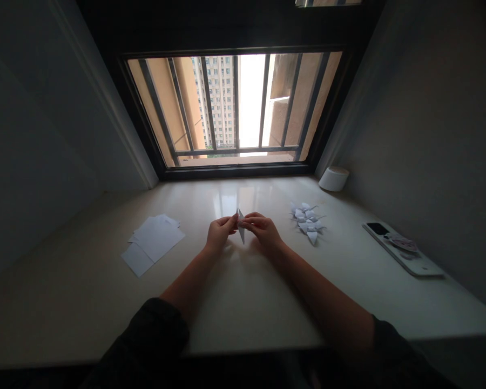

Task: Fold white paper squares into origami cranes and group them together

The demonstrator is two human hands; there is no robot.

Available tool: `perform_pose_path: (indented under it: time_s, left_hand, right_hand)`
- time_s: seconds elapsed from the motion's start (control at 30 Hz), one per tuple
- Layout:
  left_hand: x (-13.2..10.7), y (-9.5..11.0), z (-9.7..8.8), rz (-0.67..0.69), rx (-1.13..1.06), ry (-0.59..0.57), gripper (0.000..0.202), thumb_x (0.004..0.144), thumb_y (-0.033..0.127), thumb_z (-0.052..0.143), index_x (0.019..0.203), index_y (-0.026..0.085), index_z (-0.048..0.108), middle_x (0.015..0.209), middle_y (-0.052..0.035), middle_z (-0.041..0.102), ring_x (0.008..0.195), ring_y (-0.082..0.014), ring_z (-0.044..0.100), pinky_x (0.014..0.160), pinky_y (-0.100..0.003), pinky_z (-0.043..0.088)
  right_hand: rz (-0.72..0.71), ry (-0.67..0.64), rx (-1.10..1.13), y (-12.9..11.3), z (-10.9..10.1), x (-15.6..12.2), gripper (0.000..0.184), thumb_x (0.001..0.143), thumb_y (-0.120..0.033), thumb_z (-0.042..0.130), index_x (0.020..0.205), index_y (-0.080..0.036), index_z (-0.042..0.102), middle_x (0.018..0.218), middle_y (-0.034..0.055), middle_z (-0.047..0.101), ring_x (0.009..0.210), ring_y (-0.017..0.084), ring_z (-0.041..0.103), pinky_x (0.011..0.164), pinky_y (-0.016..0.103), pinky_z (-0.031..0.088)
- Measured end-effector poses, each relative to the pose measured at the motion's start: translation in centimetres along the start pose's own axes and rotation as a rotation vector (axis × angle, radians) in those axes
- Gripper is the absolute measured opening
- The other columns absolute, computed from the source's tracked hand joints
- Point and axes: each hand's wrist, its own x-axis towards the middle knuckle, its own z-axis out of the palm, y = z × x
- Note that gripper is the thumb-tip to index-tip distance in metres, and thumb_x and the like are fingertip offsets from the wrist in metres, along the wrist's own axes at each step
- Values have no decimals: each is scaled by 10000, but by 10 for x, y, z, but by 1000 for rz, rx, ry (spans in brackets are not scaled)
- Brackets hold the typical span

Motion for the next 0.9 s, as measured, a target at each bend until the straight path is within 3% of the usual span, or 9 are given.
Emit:
perform_pose_path:
  time_s: [0.27, 0.43, 0.6, 0.8, 0.9]
  left_hand:
    - [-5, 5, 4, 43, 6, -19, 391, 664, 529, 670, 799, 166, 719, 785, -84, 706, 819, -218, 649, 675, -290, 463]
    - [-5, 4, 4, 80, 26, -30, 366, 680, 499, 665, 829, 169, 720, 772, -71, 701, 798, -200, 643, 679, -283, 449]
    - [-5, 5, 5, 155, 90, -37, 360, 711, 501, 635, 809, 162, 708, 754, -60, 682, 774, -190, 628, 672, -286, 455]
    - [-11, 10, 6, 272, 48, 17, 533, 694, 430, 693, 1156, 226, 523, 863, -34, 667, 722, -158, 647, 662, -276, 490]
    - [-11, 11, 6, 291, 93, 30, 422, 680, 435, 703, 1018, 206, 596, 881, -45, 674, 727, -161, 650, 656, -264, 492]
  right_hand:
    - [50, 136, 106, -3, 9, -5, 263, 695, -466, 689, 763, -213, 710, 790, 40, 683, 766, 192, 633, 701, 320, 512]
    - [127, 225, 170, -7, 13, -8, 292, 656, -456, 723, 778, -192, 697, 763, 53, 711, 740, 214, 661, 692, 345, 525]
    - [167, 236, 221, -9, 12, -6, 269, 638, -430, 743, 751, -189, 705, 733, 54, 714, 699, 209, 665, 660, 334, 523]
    - [178, 223, 225, -11, 12, -7, 278, 639, -430, 740, 767, -185, 711, 753, 58, 721, 719, 212, 668, 678, 340, 521]
    - [193, 229, 251, -12, 12, -8, 272, 604, -411, 770, 743, -184, 716, 721, 50, 716, 689, 202, 660, 661, 329, 516]
